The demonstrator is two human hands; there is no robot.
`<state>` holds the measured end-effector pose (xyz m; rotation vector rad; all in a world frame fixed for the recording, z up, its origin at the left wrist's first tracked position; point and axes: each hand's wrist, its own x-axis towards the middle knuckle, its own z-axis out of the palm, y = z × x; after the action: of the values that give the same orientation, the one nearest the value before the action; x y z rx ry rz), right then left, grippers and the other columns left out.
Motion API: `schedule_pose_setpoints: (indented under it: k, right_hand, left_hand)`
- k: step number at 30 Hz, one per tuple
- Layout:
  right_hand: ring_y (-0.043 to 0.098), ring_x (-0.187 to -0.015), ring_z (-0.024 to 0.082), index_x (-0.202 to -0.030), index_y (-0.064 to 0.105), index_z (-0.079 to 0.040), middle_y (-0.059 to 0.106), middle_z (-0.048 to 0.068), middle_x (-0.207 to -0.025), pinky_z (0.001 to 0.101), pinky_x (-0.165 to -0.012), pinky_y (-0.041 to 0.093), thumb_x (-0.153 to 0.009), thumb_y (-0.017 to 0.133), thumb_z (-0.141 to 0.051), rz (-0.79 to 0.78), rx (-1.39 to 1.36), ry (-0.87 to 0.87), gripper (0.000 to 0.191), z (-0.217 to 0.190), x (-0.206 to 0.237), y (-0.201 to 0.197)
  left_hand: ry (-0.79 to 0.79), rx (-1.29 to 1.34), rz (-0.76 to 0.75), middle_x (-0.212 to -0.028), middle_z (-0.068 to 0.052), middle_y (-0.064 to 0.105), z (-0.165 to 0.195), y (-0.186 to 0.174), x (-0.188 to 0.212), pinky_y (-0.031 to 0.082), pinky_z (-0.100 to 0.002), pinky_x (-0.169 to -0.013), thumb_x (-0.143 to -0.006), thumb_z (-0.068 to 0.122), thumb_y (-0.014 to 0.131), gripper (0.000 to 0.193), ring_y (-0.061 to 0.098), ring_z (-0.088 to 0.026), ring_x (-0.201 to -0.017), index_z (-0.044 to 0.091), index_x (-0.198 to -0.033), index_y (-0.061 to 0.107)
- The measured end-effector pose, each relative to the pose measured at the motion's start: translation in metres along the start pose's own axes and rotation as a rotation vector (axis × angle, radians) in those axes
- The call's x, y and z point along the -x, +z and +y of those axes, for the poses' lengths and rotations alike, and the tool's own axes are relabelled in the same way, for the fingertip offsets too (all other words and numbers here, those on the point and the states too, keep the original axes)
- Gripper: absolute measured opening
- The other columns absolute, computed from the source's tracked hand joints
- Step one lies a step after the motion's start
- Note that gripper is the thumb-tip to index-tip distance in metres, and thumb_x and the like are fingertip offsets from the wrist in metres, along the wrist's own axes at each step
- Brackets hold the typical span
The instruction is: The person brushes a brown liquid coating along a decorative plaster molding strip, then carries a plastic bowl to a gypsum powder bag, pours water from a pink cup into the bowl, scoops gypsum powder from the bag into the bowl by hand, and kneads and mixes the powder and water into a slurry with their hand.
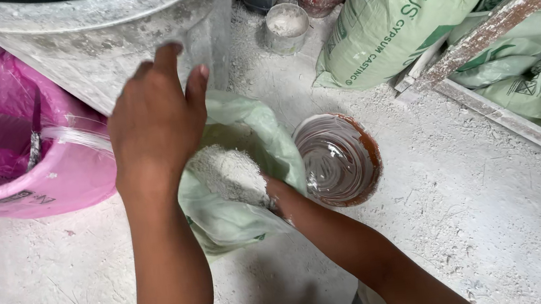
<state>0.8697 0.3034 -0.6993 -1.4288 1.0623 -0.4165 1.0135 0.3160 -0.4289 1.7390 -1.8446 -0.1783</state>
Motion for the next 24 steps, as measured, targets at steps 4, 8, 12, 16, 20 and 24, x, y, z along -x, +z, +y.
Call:
schedule_pose_setpoints:
  k: [4, 8, 12, 16, 20, 24]
  right_hand:
    - [0.065, -0.116, 0.031, -0.125, 0.067, -0.003, 0.07, 0.017, -0.127, 0.0456, -0.098, 0.049, -0.099, 0.054, -0.036, 0.011, -0.052, -0.12, 0.044, -0.02, 0.01, -0.01]
    - [0.065, -0.117, 0.031, -0.125, 0.067, -0.003, 0.07, 0.016, -0.127, 0.0455, -0.099, 0.049, -0.099, 0.055, -0.036, 0.032, -0.055, -0.221, 0.043, -0.04, 0.024, -0.043]
    - [0.064, -0.117, 0.03, -0.125, 0.066, -0.003, 0.07, 0.015, -0.128, 0.0454, -0.1, 0.049, -0.1, 0.055, -0.035, 0.172, -0.051, -0.215, 0.042, -0.032, 0.066, -0.111]
    - [0.064, -0.118, 0.03, -0.125, 0.066, -0.004, 0.07, 0.015, -0.128, 0.0454, -0.1, 0.049, -0.1, 0.056, -0.034, 0.402, -0.062, -0.096, 0.041, -0.001, 0.106, -0.17]
    - [0.064, -0.119, 0.029, -0.125, 0.066, -0.004, 0.069, 0.014, -0.129, 0.0453, -0.101, 0.049, -0.1, 0.056, -0.034, 0.534, -0.031, 0.093, 0.04, 0.047, 0.118, -0.186]
    - [0.064, -0.12, 0.029, -0.125, 0.065, -0.005, 0.069, 0.014, -0.129, 0.0452, -0.102, 0.049, -0.1, 0.057, -0.033, 0.521, 0.016, 0.231, 0.039, 0.085, 0.121, -0.182]
  left_hand:
    - [-0.019, 0.029, 0.047, -0.109, -0.022, 0.072, 0.011, 0.007, -0.005, 0.054, -0.054, -0.076, -0.105, 0.036, 0.063, 0.039, 0.069, -0.043, -0.099, 0.007, -0.131, 0.063]
    - [-0.029, 0.021, -0.016, -0.111, -0.02, 0.073, -0.008, 0.024, -0.003, 0.053, -0.054, -0.079, -0.104, 0.036, 0.064, 0.039, 0.069, -0.043, -0.101, 0.007, -0.13, 0.064]
    - [0.052, 0.029, -0.163, -0.113, -0.02, 0.073, -0.033, 0.042, -0.006, 0.053, -0.052, -0.084, -0.104, 0.033, 0.066, 0.04, 0.069, -0.041, -0.104, 0.005, -0.131, 0.065]
    - [0.037, 0.088, -0.324, -0.115, -0.019, 0.073, -0.038, 0.053, -0.007, 0.054, -0.049, -0.088, -0.104, 0.036, 0.063, 0.044, 0.07, -0.038, -0.104, 0.006, -0.136, 0.062]
    - [0.07, 0.109, -0.377, -0.117, -0.018, 0.072, -0.023, 0.058, -0.007, 0.053, -0.048, -0.089, -0.102, 0.035, 0.063, 0.044, 0.07, -0.037, -0.105, 0.007, -0.136, 0.061]
    - [0.069, 0.103, -0.393, -0.117, -0.017, 0.072, -0.013, 0.057, -0.005, 0.052, -0.05, -0.089, -0.1, 0.037, 0.062, 0.045, 0.069, -0.037, -0.106, 0.009, -0.136, 0.06]
